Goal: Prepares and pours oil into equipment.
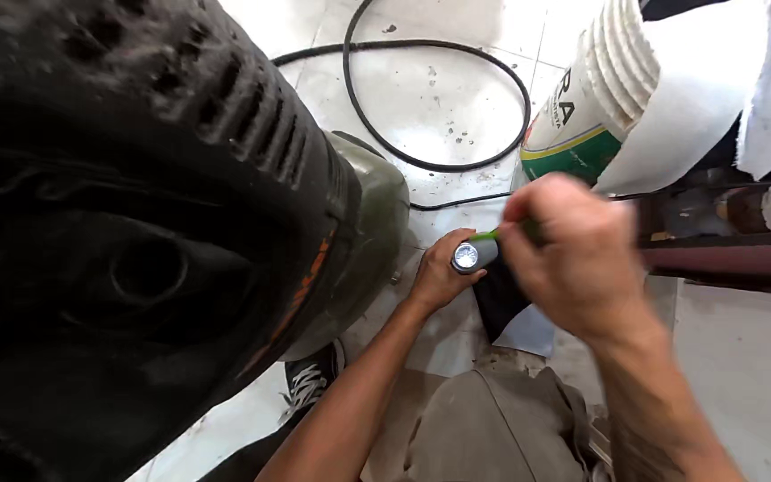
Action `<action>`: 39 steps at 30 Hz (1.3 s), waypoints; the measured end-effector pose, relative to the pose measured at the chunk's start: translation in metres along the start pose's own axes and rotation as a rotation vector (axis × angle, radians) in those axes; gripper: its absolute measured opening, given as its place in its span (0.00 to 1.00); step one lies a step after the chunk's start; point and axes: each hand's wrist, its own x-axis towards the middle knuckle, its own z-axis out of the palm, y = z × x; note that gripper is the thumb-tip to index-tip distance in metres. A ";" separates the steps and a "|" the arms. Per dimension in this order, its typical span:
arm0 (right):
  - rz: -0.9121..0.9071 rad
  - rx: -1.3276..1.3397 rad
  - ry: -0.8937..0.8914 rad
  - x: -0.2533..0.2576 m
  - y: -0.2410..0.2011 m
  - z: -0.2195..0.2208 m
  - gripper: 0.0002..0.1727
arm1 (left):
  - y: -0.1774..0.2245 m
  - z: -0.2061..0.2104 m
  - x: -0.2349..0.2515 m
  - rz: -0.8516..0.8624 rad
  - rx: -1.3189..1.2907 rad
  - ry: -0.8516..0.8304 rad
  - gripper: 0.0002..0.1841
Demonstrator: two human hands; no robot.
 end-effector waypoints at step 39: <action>-0.134 0.011 -0.154 -0.057 0.055 0.120 0.10 | 0.008 -0.018 -0.010 -0.018 0.057 0.020 0.29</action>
